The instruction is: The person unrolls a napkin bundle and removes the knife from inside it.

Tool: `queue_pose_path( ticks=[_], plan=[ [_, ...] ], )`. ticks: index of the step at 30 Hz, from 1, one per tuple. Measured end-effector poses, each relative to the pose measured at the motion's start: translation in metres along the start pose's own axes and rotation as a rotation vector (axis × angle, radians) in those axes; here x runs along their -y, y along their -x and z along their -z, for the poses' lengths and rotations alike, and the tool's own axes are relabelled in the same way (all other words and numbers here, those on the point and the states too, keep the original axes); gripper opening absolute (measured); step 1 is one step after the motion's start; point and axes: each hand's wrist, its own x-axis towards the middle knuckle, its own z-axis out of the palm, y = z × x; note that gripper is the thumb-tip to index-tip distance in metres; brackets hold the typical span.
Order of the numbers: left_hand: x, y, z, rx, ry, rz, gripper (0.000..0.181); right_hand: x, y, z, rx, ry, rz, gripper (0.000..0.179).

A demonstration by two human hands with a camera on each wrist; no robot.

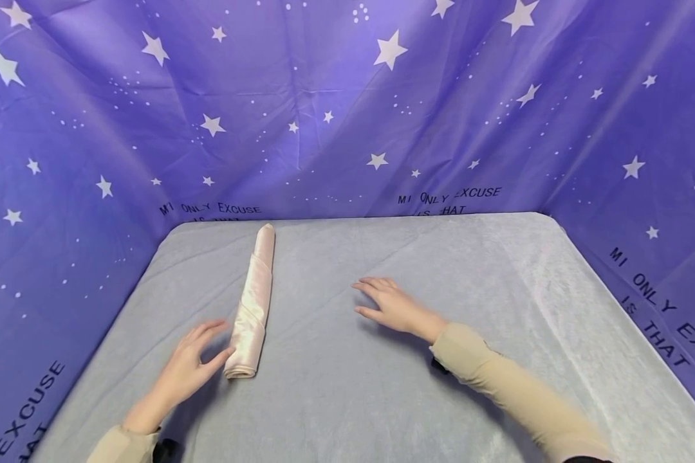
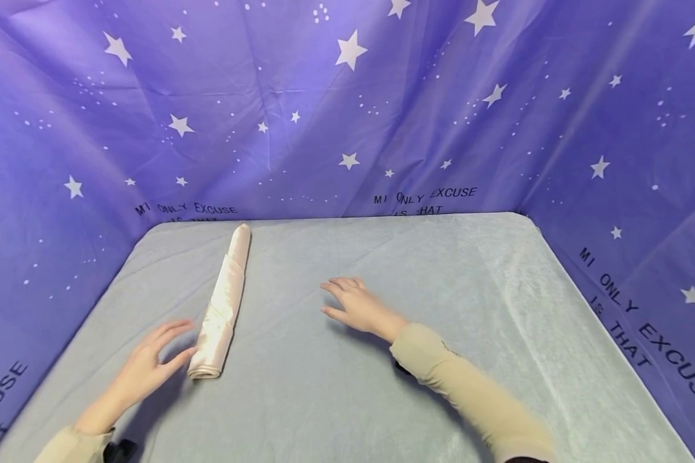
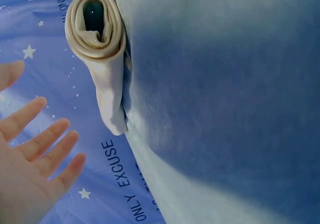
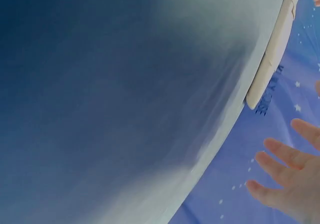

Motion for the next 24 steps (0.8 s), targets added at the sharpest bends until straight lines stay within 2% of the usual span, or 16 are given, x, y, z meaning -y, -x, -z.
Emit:
queue_pose_path(
  ticks=[8,14,18,24],
  plan=[
    [-0.004,-0.001,-0.007,-0.064,0.031,-0.080,0.032,0.025,-0.029,-0.003,0.087,-0.077,0.009,0.039],
    [-0.005,0.000,-0.010,-0.039,0.030,-0.050,0.030,0.042,-0.054,-0.006,0.189,-0.111,0.015,0.036],
    [-0.005,0.001,-0.012,-0.023,0.044,-0.038,0.030,0.054,-0.071,-0.011,0.229,-0.169,0.019,0.033],
    [-0.004,0.001,-0.016,-0.019,0.114,-0.053,0.031,0.069,-0.092,-0.022,0.255,-0.319,0.014,0.029]
  ],
)
